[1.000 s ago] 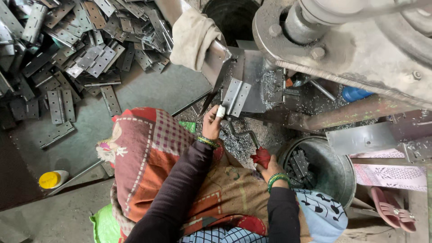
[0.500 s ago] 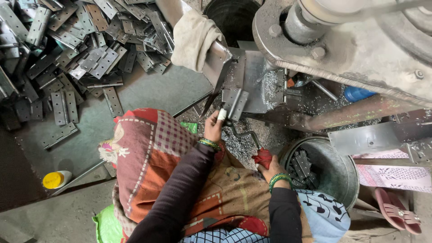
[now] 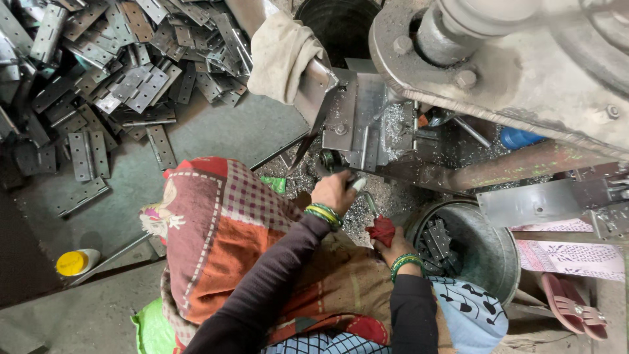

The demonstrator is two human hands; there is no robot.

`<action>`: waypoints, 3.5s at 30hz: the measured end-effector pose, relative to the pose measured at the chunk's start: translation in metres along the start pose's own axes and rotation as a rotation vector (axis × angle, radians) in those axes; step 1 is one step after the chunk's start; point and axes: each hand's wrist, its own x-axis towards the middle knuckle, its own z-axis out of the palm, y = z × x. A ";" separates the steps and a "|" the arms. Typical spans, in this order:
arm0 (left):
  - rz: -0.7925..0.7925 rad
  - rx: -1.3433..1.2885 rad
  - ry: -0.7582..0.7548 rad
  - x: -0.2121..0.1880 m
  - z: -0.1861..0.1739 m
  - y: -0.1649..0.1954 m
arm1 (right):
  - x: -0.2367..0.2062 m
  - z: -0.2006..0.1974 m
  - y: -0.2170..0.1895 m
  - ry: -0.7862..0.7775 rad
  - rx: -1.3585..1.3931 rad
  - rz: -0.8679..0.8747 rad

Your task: The person sits on the floor and repeatedly places small metal brackets into a manual punching machine. They use their left hand to position each bracket and their right hand to pull a lever, activating the punch. Finished pieces are dropped into a metal bucket below.

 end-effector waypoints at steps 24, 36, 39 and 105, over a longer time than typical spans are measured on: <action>0.309 0.485 0.337 0.055 -0.010 0.042 | -0.009 -0.014 -0.006 0.122 -0.004 -0.135; 0.362 0.483 0.344 0.038 -0.011 0.038 | -0.048 -0.101 -0.064 0.145 -0.188 -0.032; 0.320 0.505 0.279 0.041 -0.009 0.038 | -0.038 -0.075 -0.047 0.109 -0.119 0.015; 0.348 0.493 0.355 0.049 -0.013 0.032 | 0.018 0.018 -0.008 -0.037 0.078 -0.028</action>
